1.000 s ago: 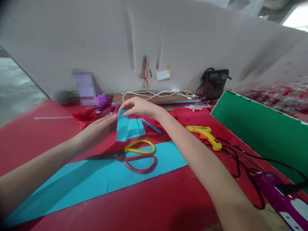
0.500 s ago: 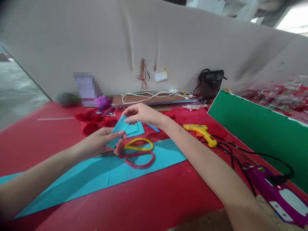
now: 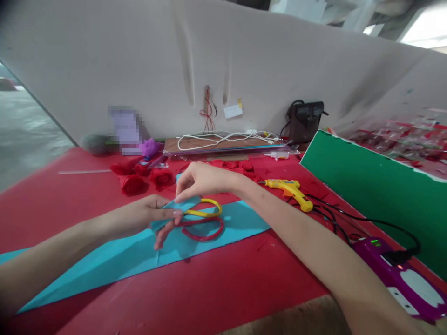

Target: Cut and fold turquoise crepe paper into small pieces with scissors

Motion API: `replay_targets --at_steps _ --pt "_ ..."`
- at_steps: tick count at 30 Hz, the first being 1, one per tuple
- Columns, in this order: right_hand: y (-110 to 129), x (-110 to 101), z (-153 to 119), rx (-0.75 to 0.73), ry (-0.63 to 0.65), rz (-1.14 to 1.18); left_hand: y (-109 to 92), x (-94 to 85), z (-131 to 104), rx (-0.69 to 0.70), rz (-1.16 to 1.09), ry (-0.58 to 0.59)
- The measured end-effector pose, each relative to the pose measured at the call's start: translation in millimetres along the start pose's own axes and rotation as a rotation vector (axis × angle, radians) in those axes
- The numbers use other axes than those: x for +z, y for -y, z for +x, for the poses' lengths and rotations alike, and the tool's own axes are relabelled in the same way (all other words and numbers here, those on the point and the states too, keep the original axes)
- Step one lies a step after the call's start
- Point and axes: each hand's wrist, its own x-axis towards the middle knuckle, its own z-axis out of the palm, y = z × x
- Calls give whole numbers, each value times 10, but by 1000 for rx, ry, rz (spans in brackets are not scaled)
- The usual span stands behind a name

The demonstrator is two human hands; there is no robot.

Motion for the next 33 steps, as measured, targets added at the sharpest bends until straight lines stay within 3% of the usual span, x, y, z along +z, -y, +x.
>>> replay_targets --at_steps 4,7,12,17,22,25,28,33 --pt "-50 -122 -93 99 -68 36 46 20 -66 -59 4 64" --pt "-71 -151 -158 89 -133 29 86 37 -96 -81 4 87" --pt "-17 71 -227 104 112 -53 63 70 -117 -60 16 99" --pt "35 311 -296 102 139 51 17 157 -155 -42 48 153" --pt "92 412 -311 54 196 -24 -9 261 -155 -28 122 196" --pt "109 396 -335 78 181 13 -6 307 -196 -5 158 147" --pt "66 320 -418 107 173 98 47 318 -304 -77 215 38" --pt "-94 156 -638 181 79 94 225 180 -504 -188 431 -33"
